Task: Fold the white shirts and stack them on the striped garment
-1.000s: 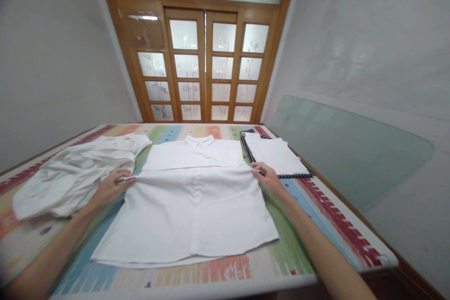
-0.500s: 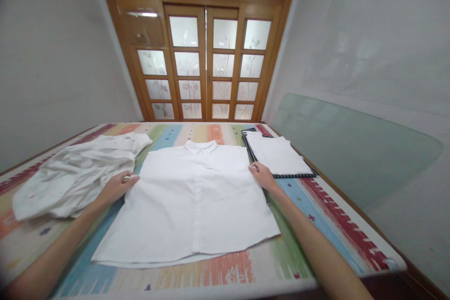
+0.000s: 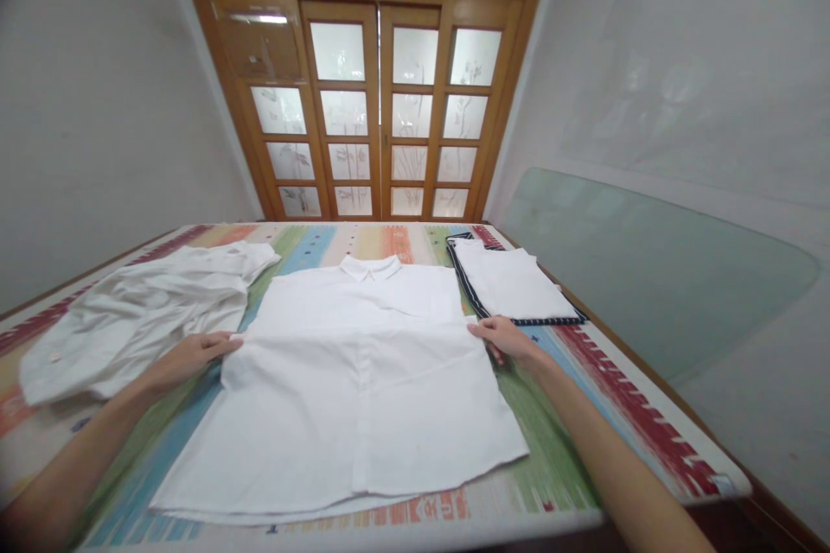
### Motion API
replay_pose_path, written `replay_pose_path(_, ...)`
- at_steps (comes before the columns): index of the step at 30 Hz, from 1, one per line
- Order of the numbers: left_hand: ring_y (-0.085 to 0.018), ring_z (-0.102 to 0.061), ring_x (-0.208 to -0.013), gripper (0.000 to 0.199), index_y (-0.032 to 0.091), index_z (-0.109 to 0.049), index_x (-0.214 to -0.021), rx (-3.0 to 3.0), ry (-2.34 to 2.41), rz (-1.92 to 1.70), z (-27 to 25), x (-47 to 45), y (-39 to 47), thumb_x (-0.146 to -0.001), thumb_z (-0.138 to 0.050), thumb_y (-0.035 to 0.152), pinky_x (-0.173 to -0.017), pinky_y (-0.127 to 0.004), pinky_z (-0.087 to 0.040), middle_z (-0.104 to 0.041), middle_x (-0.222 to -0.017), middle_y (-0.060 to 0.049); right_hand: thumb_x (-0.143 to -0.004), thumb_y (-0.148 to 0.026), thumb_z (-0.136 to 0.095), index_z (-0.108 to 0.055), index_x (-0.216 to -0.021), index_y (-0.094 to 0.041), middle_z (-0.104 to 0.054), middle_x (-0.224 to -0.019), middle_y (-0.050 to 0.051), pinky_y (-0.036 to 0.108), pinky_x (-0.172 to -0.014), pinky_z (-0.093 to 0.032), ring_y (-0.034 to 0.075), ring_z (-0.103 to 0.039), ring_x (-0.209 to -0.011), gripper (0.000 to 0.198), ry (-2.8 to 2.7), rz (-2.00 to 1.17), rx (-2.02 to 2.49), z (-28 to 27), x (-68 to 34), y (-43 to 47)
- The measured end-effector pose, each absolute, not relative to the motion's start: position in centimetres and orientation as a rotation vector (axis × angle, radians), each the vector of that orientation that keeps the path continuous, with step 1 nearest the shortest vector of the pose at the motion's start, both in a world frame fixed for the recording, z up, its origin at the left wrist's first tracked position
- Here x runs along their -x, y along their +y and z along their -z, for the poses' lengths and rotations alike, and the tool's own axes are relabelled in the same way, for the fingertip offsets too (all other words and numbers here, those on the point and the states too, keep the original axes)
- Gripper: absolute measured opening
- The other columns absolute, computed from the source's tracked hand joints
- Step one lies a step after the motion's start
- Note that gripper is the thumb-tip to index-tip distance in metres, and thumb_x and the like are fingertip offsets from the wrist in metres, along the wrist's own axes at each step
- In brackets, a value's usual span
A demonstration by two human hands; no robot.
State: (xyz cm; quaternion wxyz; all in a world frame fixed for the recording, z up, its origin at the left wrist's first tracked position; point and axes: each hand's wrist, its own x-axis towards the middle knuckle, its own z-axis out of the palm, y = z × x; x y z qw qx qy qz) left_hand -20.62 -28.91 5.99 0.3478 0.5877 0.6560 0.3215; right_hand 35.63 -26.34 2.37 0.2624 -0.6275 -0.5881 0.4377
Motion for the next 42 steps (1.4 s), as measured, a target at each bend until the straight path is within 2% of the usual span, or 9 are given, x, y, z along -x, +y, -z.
replay_pose_path(4, -0.026, -0.064, -0.084, 0.042, 0.023, -0.062, -0.044, -1.681, 1.691, -0.835, -5.1, 21.0, -28.4, -0.046, -0.076, 0.062, -0.069, -0.028, -0.049, -0.074, -0.09, -0.009, -0.07, -0.066, -0.06, -0.044, -0.056, -0.023, -0.036, -0.036, -0.008, 0.023, -0.038, -0.019, 0.008, -0.03, -0.033, 0.049, -1.717, -1.024, 1.723, -2.2, -35.6, -26.3)
replay_pose_path(8, -0.022, -0.06, -0.069, 0.048, 0.023, -0.055, -0.041, -1.826, 1.843, -0.802, -3.7, 20.9, -27.8, -0.055, -0.064, 0.067, -0.063, -0.026, -0.044, -0.069, -0.07, -0.004, -0.068, -0.056, -0.063, -0.048, -0.052, -0.021, -0.048, -0.046, -0.004, 0.024, -0.046, -0.028, 0.012, -0.044, -0.047, 0.041, -1.827, -0.645, 1.724, -1.5, -34.8, -25.2)
replay_pose_path(16, -0.021, -0.059, -0.055, 0.044, 0.023, -0.052, -0.054, -1.719, 2.136, -0.822, -3.6, 20.3, -29.6, -0.063, -0.057, 0.065, -0.054, -0.028, -0.04, -0.061, -0.053, -0.003, -0.069, -0.037, -0.068, -0.054, -0.077, -0.022, -0.055, -0.057, -0.003, 0.025, -0.055, -0.031, 0.015, -0.051, -0.057, 0.022, -1.792, -0.195, 1.892, -1.1, -34.3, -26.3)
replay_pose_path(20, -0.021, -0.057, -0.045, 0.052, 0.021, -0.053, -0.08, -1.445, 1.903, -0.731, -4.2, 20.8, -31.0, -0.059, -0.062, 0.068, -0.046, -0.03, -0.041, -0.063, -0.054, -0.002, -0.071, -0.041, -0.068, -0.054, -0.09, -0.021, -0.051, -0.052, -0.007, 0.025, -0.051, -0.03, 0.014, -0.047, -0.049, 0.031, -1.819, -0.594, 1.79, -1.6, -35.0, -28.0)
replay_pose_path(25, -0.022, -0.06, -0.05, 0.083, 0.018, -0.041, -0.119, -1.439, 1.659, -0.728, -4.6, 21.1, -31.9, -0.053, -0.075, 0.058, -0.044, -0.028, -0.041, -0.064, -0.059, 0.002, -0.067, -0.045, -0.074, -0.048, -0.123, -0.019, -0.043, -0.049, -0.012, 0.023, -0.047, -0.028, 0.011, -0.042, -0.046, 0.067, -1.774, -1.149, 1.543, -3.0, -35.5, -29.5)
replay_pose_path(29, -0.019, -0.056, -0.047, 0.079, 0.019, -0.042, -0.117, -1.484, 1.666, -0.685, -4.6, 21.0, -31.8, -0.055, -0.075, 0.055, -0.044, -0.027, -0.039, -0.059, -0.055, 0.007, -0.064, -0.044, -0.079, -0.052, -0.128, -0.02, -0.049, -0.054, -0.01, 0.021, -0.049, -0.031, 0.011, -0.044, -0.05, 0.073, -1.79, -1.286, 1.447, -4.2, -36.0, -29.7)
replay_pose_path(32, -0.016, -0.054, -0.048, 0.068, 0.022, -0.046, -0.109, -1.468, 1.552, -0.7, -4.9, 21.0, -31.8, -0.055, -0.076, 0.05, -0.048, -0.026, -0.039, -0.054, -0.054, 0.01, -0.061, -0.047, -0.08, -0.071, -0.101, -0.019, -0.062, -0.065, -0.002, 0.023, -0.052, -0.037, 0.013, -0.052, -0.058, 0.049, -1.874, -1.337, 1.434, -4.5, -36.6, -29.5)
replay_pose_path(35, -0.013, -0.052, -0.05, 0.058, 0.023, -0.051, -0.103, -1.397, 1.469, -0.793, -5.4, 21.2, -31.9, -0.057, -0.077, 0.045, -0.05, -0.024, -0.037, -0.051, -0.055, 0.01, -0.059, -0.049, -0.082, -0.076, -0.081, -0.017, -0.068, -0.075, 0.003, 0.027, -0.06, -0.043, 0.017, -0.058, -0.068, 0.039, -1.832, -1.294, 1.43, -4.3, -37.1, -29.3)
replay_pose_path(42, -0.014, -0.059, -0.064, 0.048, 0.019, -0.063, -0.085, -1.14, 1.407, -1.184, -6.0, 20.3, -30.0, -0.049, -0.083, 0.044, -0.058, -0.025, -0.047, -0.064, -0.074, 0.001, -0.051, -0.059, -0.084, -0.075, -0.089, -0.016, -0.073, -0.084, 0.009, 0.032, -0.069, -0.051, 0.021, -0.064, -0.076, 0.058, -1.419, -1.126, 1.343, -3.5, -36.4, -26.8)
